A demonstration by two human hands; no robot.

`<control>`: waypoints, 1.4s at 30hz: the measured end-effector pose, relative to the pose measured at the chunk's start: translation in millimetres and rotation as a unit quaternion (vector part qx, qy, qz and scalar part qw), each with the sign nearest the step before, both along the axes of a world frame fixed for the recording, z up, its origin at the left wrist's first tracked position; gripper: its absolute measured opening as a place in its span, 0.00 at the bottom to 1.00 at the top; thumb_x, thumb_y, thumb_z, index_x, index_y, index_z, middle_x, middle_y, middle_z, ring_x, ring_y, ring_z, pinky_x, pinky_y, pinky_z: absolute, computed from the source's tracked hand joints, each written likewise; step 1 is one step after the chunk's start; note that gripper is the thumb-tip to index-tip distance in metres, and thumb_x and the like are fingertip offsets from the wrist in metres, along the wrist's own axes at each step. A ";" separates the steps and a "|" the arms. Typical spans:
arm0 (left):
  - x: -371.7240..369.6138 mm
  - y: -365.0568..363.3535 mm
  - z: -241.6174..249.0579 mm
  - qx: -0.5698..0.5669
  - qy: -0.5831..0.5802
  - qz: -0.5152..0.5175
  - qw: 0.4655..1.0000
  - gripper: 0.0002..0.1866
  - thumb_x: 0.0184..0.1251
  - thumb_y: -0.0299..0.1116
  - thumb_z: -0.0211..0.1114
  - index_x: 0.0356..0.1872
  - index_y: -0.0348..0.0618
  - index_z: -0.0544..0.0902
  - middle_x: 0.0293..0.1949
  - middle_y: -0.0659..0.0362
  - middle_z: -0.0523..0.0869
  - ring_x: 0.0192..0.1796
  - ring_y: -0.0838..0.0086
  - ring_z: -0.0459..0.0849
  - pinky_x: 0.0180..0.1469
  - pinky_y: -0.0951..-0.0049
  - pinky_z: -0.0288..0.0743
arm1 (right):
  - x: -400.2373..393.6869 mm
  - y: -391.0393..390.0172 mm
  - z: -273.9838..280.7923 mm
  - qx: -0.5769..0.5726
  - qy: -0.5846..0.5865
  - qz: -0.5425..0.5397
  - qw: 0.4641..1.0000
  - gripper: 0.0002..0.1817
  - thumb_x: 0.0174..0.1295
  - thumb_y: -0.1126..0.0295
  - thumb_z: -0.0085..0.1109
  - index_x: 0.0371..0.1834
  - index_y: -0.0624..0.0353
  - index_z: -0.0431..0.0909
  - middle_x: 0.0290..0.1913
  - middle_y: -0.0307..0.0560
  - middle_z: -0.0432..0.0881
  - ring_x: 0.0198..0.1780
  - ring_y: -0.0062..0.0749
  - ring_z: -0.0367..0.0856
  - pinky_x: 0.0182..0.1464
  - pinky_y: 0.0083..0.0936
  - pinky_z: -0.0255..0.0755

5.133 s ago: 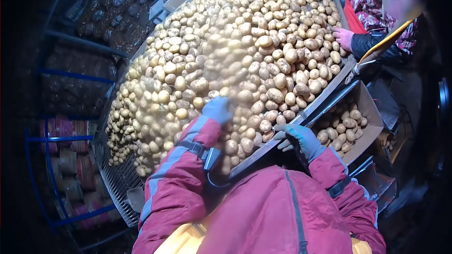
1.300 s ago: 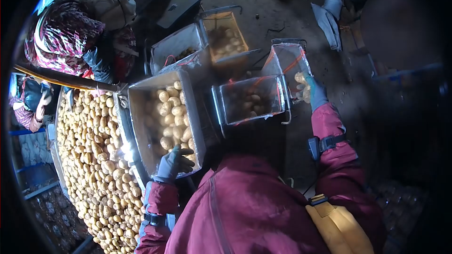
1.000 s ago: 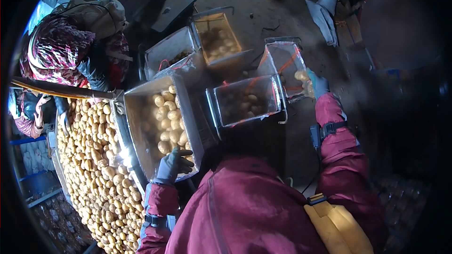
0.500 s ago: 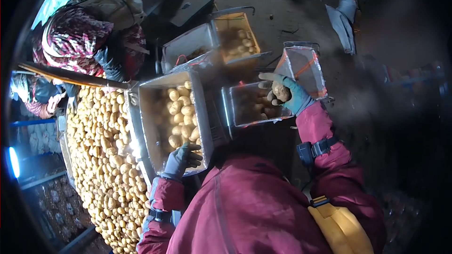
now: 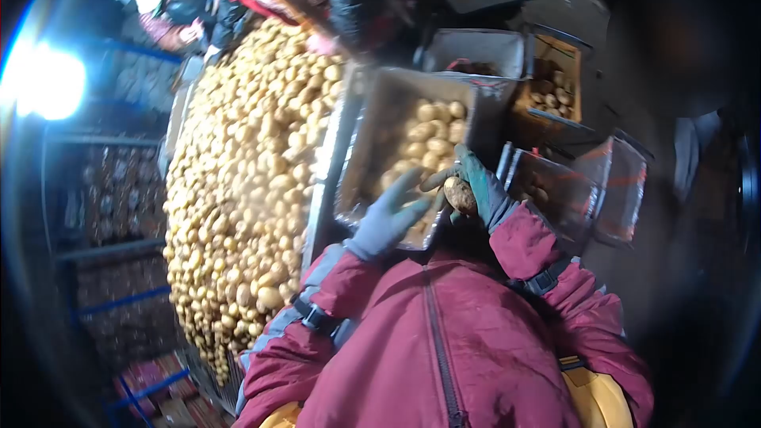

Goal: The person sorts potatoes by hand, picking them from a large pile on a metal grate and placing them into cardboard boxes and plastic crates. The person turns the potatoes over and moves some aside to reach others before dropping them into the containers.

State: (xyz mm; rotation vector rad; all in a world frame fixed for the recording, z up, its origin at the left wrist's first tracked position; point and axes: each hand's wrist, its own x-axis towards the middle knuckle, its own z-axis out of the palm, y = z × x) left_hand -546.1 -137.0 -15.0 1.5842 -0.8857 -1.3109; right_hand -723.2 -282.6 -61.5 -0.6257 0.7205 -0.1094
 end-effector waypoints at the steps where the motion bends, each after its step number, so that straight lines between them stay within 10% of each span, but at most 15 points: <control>1: -1.0 -0.6 -0.6 -0.014 -0.027 0.003 1.000 0.43 0.69 0.43 0.73 0.78 0.31 0.64 0.71 0.43 0.75 0.73 0.62 0.74 0.73 0.66 0.69 | 18.4 10.9 -6.1 0.030 -0.012 -0.023 0.999 0.36 0.77 0.36 0.43 0.56 0.60 0.83 0.39 0.47 0.87 0.32 0.29 0.82 0.33 0.22 0.76; 3: -1.6 2.1 1.1 -0.029 -0.081 0.011 0.996 0.48 0.65 0.46 0.75 0.79 0.33 0.61 0.72 0.43 0.72 0.74 0.61 0.72 0.74 0.63 0.66 | 55.5 35.3 -3.6 -0.030 -0.031 -0.074 0.996 0.31 0.78 0.40 0.48 0.65 0.56 0.77 0.48 0.45 0.86 0.41 0.28 0.84 0.43 0.22 0.80; 7: 15.5 22.4 4.4 -0.029 -0.056 0.110 0.992 0.44 0.66 0.46 0.75 0.76 0.34 0.64 0.69 0.45 0.74 0.72 0.63 0.74 0.73 0.64 0.67 | 108.7 54.5 -6.0 -0.020 -0.016 -0.025 0.999 0.31 0.74 0.34 0.48 0.49 0.54 0.80 0.29 0.45 0.81 0.24 0.28 0.79 0.21 0.26 0.71; 10: 32.0 41.4 11.2 -0.025 -0.016 0.202 0.979 0.35 0.69 0.43 0.72 0.71 0.35 0.71 0.64 0.49 0.79 0.66 0.66 0.78 0.69 0.66 0.71 | 137.1 70.4 -0.6 -0.077 0.005 0.033 0.997 0.30 0.73 0.36 0.51 0.46 0.55 0.80 0.28 0.44 0.81 0.24 0.29 0.79 0.27 0.26 0.71; 16: 114.6 102.8 -11.3 -0.135 -0.403 0.171 0.889 0.18 0.75 0.35 0.62 0.59 0.37 0.81 0.51 0.55 0.87 0.46 0.72 0.86 0.49 0.71 0.80 | 202.4 119.6 -26.1 -0.368 -0.027 0.237 0.899 0.25 0.70 0.51 0.62 0.62 0.54 0.76 0.48 0.53 0.86 0.41 0.44 0.88 0.53 0.36 0.80; 18: 142.3 122.7 -7.2 -0.143 -0.510 0.118 0.840 0.18 0.75 0.35 0.62 0.61 0.37 0.80 0.52 0.54 0.87 0.47 0.72 0.86 0.48 0.70 0.81 | 223.2 123.5 -4.4 -0.147 -0.085 0.228 0.959 0.26 0.72 0.48 0.58 0.63 0.54 0.76 0.46 0.50 0.86 0.37 0.40 0.87 0.44 0.36 0.81; 20: 151.1 133.5 23.2 -0.098 -0.059 0.334 0.935 0.21 0.75 0.37 0.63 0.63 0.38 0.78 0.54 0.51 0.87 0.49 0.68 0.87 0.50 0.67 0.82 | 240.9 128.5 26.6 0.091 -0.111 0.216 0.966 0.27 0.75 0.45 0.55 0.63 0.55 0.76 0.44 0.47 0.86 0.33 0.35 0.85 0.35 0.36 0.82; 23: 158.6 151.6 36.6 -0.080 -0.023 0.398 0.913 0.29 0.73 0.43 0.67 0.68 0.39 0.75 0.58 0.44 0.84 0.60 0.54 0.84 0.63 0.59 0.78 | 273.9 162.3 50.8 0.187 -0.070 0.142 0.970 0.24 0.76 0.46 0.54 0.60 0.54 0.78 0.40 0.43 0.85 0.35 0.29 0.84 0.35 0.29 0.80; 26: 169.0 167.5 25.6 -0.103 -0.452 0.246 0.851 0.32 0.72 0.46 0.67 0.72 0.40 0.74 0.59 0.43 0.83 0.67 0.50 0.78 0.73 0.57 0.68 | 287.3 185.2 41.4 0.204 -0.052 0.127 0.969 0.21 0.77 0.49 0.53 0.57 0.54 0.80 0.39 0.42 0.84 0.38 0.26 0.84 0.38 0.25 0.79; 32: 198.9 203.7 6.1 -0.109 -0.220 0.318 0.916 0.23 0.75 0.44 0.63 0.63 0.41 0.83 0.56 0.48 0.87 0.61 0.61 0.84 0.66 0.63 0.75 | 303.2 212.2 34.3 0.064 -0.059 0.157 0.984 0.15 0.79 0.57 0.53 0.53 0.57 0.80 0.43 0.39 0.86 0.41 0.26 0.84 0.44 0.25 0.80; 34: 222.2 212.4 6.9 -0.078 -0.388 0.235 0.888 0.23 0.83 0.49 0.54 0.58 0.42 0.87 0.55 0.53 0.89 0.57 0.69 0.86 0.63 0.66 0.78 | 312.2 209.6 48.2 0.023 -0.030 0.241 0.970 0.17 0.79 0.57 0.53 0.55 0.59 0.80 0.47 0.40 0.86 0.45 0.28 0.85 0.48 0.27 0.81; 37: 243.4 227.4 -2.6 -0.071 0.054 0.383 0.919 0.28 0.85 0.54 0.47 0.57 0.42 0.88 0.52 0.56 0.91 0.53 0.70 0.87 0.62 0.67 0.78 | 319.3 222.7 50.4 0.027 -0.093 0.263 0.960 0.23 0.78 0.52 0.55 0.61 0.61 0.79 0.52 0.45 0.86 0.47 0.32 0.87 0.49 0.30 0.83; 41: 249.7 240.5 17.3 -0.034 0.170 0.407 0.897 0.33 0.85 0.59 0.43 0.68 0.43 0.79 0.61 0.56 0.86 0.60 0.73 0.82 0.64 0.69 0.75 | 326.0 223.0 54.3 0.019 0.038 0.256 0.966 0.26 0.78 0.50 0.54 0.66 0.61 0.77 0.54 0.47 0.85 0.52 0.35 0.86 0.51 0.31 0.84; 42: 242.7 229.2 38.6 -0.006 0.204 0.435 0.877 0.23 0.78 0.47 0.58 0.65 0.45 0.82 0.54 0.59 0.87 0.53 0.77 0.82 0.53 0.75 0.75 | 328.8 226.5 57.3 0.047 0.031 0.248 0.967 0.21 0.79 0.53 0.54 0.61 0.59 0.79 0.52 0.44 0.86 0.54 0.31 0.84 0.53 0.29 0.82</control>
